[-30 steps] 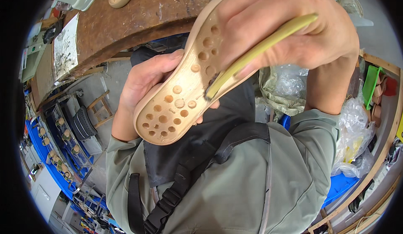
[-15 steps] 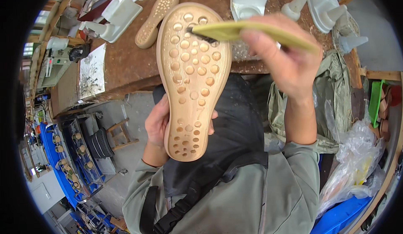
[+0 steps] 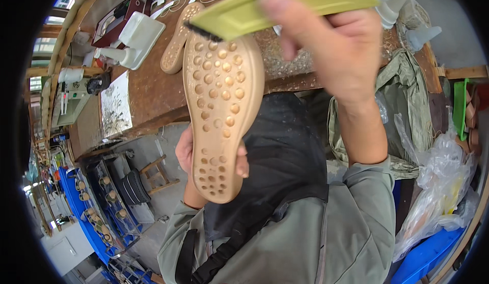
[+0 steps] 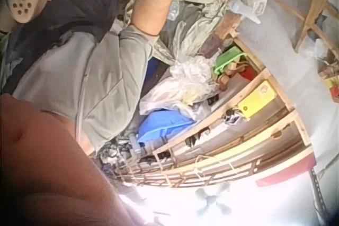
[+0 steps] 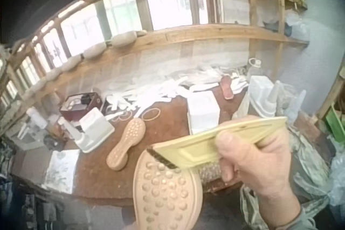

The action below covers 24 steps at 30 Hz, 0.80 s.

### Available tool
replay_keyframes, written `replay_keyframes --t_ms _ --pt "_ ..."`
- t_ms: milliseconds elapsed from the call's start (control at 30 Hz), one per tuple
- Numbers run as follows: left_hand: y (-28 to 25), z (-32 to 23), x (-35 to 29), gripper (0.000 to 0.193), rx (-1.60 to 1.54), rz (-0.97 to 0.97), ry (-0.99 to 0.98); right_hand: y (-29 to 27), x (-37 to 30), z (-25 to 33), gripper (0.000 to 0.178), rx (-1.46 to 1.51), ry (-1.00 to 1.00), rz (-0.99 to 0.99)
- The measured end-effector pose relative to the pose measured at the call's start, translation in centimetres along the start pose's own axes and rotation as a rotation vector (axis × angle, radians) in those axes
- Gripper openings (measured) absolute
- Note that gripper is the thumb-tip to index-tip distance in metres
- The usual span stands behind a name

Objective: Apply adhesive or primer to the bottom of shoe soles using a brush and a dispenser.

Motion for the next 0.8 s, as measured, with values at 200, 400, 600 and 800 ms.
replay_keyframes --t_ms 200,400,600,800 --pt "-0.5 -0.2 0.8 0.06 -0.181 0.126 -0.021 -6.0 -0.9 -3.2 0.033 0.658 0.013 -0.17" --pt "-3.3 -2.5 4.0 0.058 -0.132 -0.104 -0.015 -9.0 -3.2 -9.5 0.027 0.775 0.277 -0.412" --pt "-5.1 -5.3 5.3 0.088 0.13 -0.234 0.156 -8.8 -3.9 -13.2 0.026 0.734 0.414 -0.397" --pt "-4.8 -6.7 -0.3 0.098 1.065 -0.545 0.619 -9.7 -3.4 -14.6 0.024 0.685 0.487 -0.447"
Point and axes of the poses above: each hand's wrist, its own x-axis towards the middle knuckle, its own y-axis out of the palm, z = x × y, the point moved 6 cm from there along x, towards the middle knuckle
